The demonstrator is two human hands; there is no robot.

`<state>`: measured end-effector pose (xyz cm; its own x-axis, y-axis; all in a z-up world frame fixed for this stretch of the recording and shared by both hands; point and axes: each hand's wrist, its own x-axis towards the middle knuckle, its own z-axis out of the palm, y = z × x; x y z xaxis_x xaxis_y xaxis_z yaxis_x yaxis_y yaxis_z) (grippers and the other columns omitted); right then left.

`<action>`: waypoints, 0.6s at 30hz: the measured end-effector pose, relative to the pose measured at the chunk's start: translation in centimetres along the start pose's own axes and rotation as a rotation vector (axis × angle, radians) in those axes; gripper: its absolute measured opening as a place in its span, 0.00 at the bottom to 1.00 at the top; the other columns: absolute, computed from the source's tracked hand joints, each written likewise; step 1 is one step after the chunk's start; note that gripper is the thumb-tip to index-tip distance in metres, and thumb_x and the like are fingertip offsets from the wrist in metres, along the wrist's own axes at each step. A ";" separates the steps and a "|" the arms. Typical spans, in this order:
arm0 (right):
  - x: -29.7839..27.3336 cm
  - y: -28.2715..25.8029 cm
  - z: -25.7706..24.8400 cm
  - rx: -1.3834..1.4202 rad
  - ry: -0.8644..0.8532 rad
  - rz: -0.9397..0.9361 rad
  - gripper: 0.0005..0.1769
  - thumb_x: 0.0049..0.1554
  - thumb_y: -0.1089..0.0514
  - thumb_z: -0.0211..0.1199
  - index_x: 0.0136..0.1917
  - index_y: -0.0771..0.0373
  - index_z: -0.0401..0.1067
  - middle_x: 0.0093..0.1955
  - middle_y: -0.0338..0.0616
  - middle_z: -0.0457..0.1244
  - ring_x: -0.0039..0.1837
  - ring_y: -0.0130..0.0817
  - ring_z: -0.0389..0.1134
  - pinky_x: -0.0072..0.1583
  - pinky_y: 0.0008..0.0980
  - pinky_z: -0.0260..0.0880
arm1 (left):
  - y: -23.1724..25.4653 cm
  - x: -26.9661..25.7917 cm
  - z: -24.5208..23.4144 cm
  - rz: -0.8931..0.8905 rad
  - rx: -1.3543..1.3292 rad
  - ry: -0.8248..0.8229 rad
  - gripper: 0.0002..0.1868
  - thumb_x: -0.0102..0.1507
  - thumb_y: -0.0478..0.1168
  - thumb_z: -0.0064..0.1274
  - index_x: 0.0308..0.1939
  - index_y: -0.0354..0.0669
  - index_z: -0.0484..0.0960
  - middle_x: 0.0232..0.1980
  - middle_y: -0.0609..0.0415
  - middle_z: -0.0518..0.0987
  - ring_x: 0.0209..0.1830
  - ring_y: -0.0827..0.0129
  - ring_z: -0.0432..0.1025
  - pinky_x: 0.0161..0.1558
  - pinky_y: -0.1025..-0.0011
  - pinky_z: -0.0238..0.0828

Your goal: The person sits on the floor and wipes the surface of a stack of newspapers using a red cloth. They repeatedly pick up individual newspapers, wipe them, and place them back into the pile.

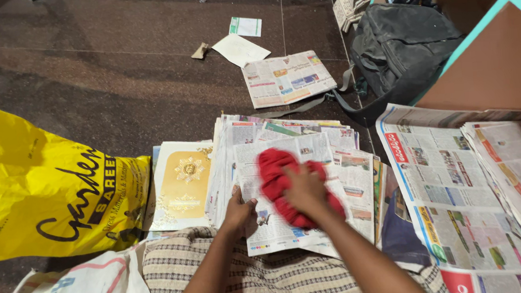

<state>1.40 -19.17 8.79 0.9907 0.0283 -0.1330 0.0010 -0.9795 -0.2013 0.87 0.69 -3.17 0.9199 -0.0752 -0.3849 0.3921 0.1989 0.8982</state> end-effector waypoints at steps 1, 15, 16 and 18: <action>-0.8 -1.9 0.6 0.031 -0.023 -0.068 0.42 0.52 0.45 0.69 0.77 0.42 0.58 0.75 0.54 0.53 0.68 0.62 0.61 0.63 0.57 0.68 | -0.1 0.0 0.0 0.001 -0.043 -0.005 0.21 0.66 0.32 0.53 0.64 0.37 0.73 0.39 0.44 0.78 0.28 0.63 0.68 0.28 0.65 0.67; -7.2 0.7 -0.3 0.022 0.076 0.028 0.45 0.46 0.47 0.75 0.74 0.41 0.59 0.73 0.48 0.52 0.68 0.57 0.60 0.60 0.52 0.71 | -2.2 1.9 -0.9 0.065 -0.097 -0.050 0.23 0.64 0.28 0.51 0.64 0.38 0.73 0.43 0.49 0.82 0.31 0.70 0.73 0.32 0.69 0.73; -6.9 1.9 -0.5 0.003 0.101 0.073 0.45 0.46 0.46 0.74 0.74 0.40 0.59 0.73 0.48 0.53 0.69 0.57 0.60 0.61 0.53 0.70 | -2.6 2.1 -1.0 0.064 -0.073 -0.048 0.23 0.64 0.28 0.51 0.64 0.38 0.73 0.42 0.48 0.81 0.30 0.69 0.72 0.31 0.69 0.73; -5.9 4.7 -0.9 -0.039 0.150 0.168 0.46 0.47 0.45 0.74 0.75 0.39 0.58 0.73 0.47 0.53 0.69 0.57 0.60 0.62 0.54 0.69 | -2.6 2.0 -1.1 0.072 -0.060 -0.053 0.22 0.65 0.28 0.50 0.64 0.36 0.72 0.43 0.49 0.82 0.31 0.70 0.74 0.32 0.69 0.73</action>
<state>-4.37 -24.07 9.50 0.9865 -0.1628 -0.0153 -0.1633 -0.9750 -0.1506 1.69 1.05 -6.53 0.9455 -0.1098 -0.3065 0.3250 0.2633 0.9083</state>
